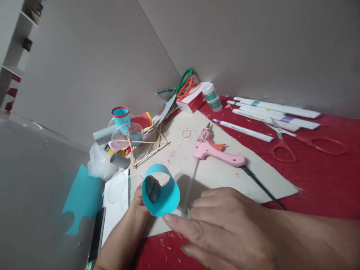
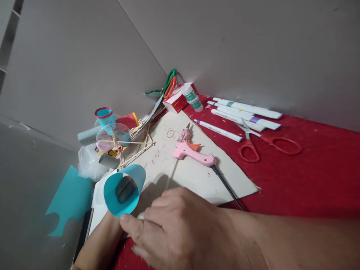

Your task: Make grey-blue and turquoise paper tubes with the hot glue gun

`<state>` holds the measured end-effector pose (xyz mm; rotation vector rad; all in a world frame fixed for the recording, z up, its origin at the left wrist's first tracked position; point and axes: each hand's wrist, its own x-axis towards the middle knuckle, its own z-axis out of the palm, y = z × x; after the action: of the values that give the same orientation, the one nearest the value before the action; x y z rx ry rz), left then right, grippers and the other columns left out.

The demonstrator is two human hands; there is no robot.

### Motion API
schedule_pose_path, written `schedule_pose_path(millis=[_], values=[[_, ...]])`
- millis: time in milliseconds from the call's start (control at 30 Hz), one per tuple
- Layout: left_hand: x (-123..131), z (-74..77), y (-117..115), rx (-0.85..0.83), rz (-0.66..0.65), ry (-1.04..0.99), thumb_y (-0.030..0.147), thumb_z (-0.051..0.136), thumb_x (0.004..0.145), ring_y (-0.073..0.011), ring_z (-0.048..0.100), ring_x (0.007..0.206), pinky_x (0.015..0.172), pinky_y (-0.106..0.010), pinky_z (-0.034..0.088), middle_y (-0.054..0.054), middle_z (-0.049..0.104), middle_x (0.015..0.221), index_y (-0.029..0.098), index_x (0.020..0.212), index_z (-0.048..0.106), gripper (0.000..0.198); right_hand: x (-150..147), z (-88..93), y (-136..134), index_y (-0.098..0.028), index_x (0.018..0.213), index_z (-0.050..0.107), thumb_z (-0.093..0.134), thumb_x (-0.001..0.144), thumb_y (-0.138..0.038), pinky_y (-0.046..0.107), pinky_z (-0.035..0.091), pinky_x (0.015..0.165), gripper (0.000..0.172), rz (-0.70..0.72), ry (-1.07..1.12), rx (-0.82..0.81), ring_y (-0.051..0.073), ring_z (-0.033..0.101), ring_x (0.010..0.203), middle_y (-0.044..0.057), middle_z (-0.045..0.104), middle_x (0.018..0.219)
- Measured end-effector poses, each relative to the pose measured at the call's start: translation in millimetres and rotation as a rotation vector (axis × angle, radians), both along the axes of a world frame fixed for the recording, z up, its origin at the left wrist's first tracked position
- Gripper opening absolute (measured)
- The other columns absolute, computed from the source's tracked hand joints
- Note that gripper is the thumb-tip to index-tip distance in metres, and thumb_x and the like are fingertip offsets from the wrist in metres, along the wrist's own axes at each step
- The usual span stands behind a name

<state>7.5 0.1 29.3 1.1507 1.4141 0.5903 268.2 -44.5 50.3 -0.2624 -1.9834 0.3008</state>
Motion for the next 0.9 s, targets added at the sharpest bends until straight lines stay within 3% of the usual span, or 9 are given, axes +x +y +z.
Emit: schedule_pose_path(millis=[67, 133, 200, 267, 333, 467, 600, 767, 900], values=[[2.9, 2.3, 0.5, 0.076, -0.017, -0.131, 0.052, 0.063, 0.084, -0.0132, 0.062, 0.057, 0.055, -0.025, 0.052, -0.002, 0.066, 0.068, 0.015, 0.082, 0.066, 0.037, -3.1, -3.0, -2.4, -0.018, 0.108, 0.071, 0.059, 0.09, -0.02, 0.026, 0.055, 0.065, 0.022, -0.05, 0.121, -0.15, 0.016, 0.067, 0.066, 0.003, 0.074, 0.078], [7.9, 5.1, 0.7, 0.157, -0.029, -0.252, 0.061, 0.072, 0.07, -0.0111, 0.055, 0.04, 0.043, -0.021, 0.045, 0.001, 0.059, 0.047, 0.015, 0.068, 0.064, 0.046, -7.3, -5.6, -1.7, -0.02, 0.103, 0.072, 0.058, 0.09, -0.019, 0.024, 0.053, 0.061, 0.019, -0.061, 0.198, -0.373, 0.014, 0.065, 0.064, 0.001, 0.07, 0.073], [14.1, 7.9, -0.2, 0.212, -0.036, -0.336, 0.06, 0.077, 0.064, -0.0108, 0.054, 0.037, 0.04, -0.02, 0.043, 0.001, 0.06, 0.044, 0.015, 0.069, 0.066, 0.047, -11.5, -7.3, 2.6, -0.021, 0.099, 0.072, 0.059, 0.089, -0.023, 0.021, 0.046, 0.049, 0.016, -0.049, 0.225, -0.65, 0.011, 0.058, 0.055, -0.002, 0.063, 0.066], [19.6, 10.7, -3.1, 0.258, -0.043, -0.383, 0.051, 0.078, 0.069, -0.0124, 0.06, 0.041, 0.043, -0.02, 0.047, -0.002, 0.066, 0.051, 0.013, 0.072, 0.069, 0.039, -14.5, -8.5, 9.2, -0.021, 0.093, 0.072, 0.062, 0.086, -0.032, 0.019, 0.037, 0.04, 0.016, -0.026, 0.222, -0.891, 0.009, 0.049, 0.048, -0.003, 0.056, 0.061], [23.2, 13.5, -7.9, 0.31, -0.067, -0.395, 0.04, 0.075, 0.077, -0.0151, 0.066, 0.049, 0.05, -0.022, 0.052, -0.005, 0.071, 0.058, 0.012, 0.072, 0.07, 0.029, -15.9, -9.5, 15.7, -0.02, 0.082, 0.071, 0.064, 0.083, -0.039, 0.02, 0.03, 0.038, 0.02, 0.022, 0.194, -1.03, 0.009, 0.041, 0.046, -0.004, 0.049, 0.056], [26.7, 19.1, -18.7, 0.373, -0.125, -0.311, 0.03, 0.069, 0.084, -0.0167, 0.069, 0.056, 0.057, -0.025, 0.055, -0.009, 0.074, 0.065, 0.009, 0.074, 0.072, 0.024, -15.5, -10.3, 23.8, -0.019, 0.064, 0.068, 0.06, 0.084, -0.042, 0.023, 0.028, 0.042, 0.031, 0.118, 0.117, -1.084, 0.01, 0.037, 0.051, -0.002, 0.045, 0.055], [31.2, 25.0, -25.4, 0.374, -0.137, -0.25, 0.032, 0.067, 0.087, -0.0149, 0.069, 0.056, 0.059, -0.024, 0.055, -0.01, 0.075, 0.066, 0.008, 0.075, 0.072, 0.027, -15.9, -12.3, 27.9, -0.018, 0.046, 0.051, 0.06, 0.081, -0.046, 0.024, 0.027, 0.046, 0.046, 0.008, 0.128, -1.009, 0.011, 0.034, 0.053, -0.002, 0.038, 0.054], [35.1, 29.7, -28.4, 0.346, -0.13, -0.317, 0.042, 0.064, 0.087, -0.0139, 0.068, 0.053, 0.056, -0.022, 0.055, -0.009, 0.074, 0.063, 0.009, 0.077, 0.068, 0.035, -17.3, -15.5, 33.4, -0.018, 0.051, 0.055, 0.06, 0.079, -0.053, 0.025, 0.028, 0.049, 0.045, 0.008, 0.079, -1.028, 0.011, 0.032, 0.055, -0.002, 0.038, 0.057], [33.6, 32.2, -27.6, 0.379, -0.049, -0.341, 0.044, 0.066, 0.085, -0.0136, 0.066, 0.049, 0.05, -0.02, 0.052, -0.006, 0.072, 0.057, 0.011, 0.086, 0.067, 0.033, -17.5, -13.8, 34.7, -0.017, 0.056, 0.06, 0.063, 0.077, -0.054, 0.026, 0.031, 0.053, 0.042, 0.01, 0.097, -1.043, 0.012, 0.034, 0.058, -0.001, 0.041, 0.059]])
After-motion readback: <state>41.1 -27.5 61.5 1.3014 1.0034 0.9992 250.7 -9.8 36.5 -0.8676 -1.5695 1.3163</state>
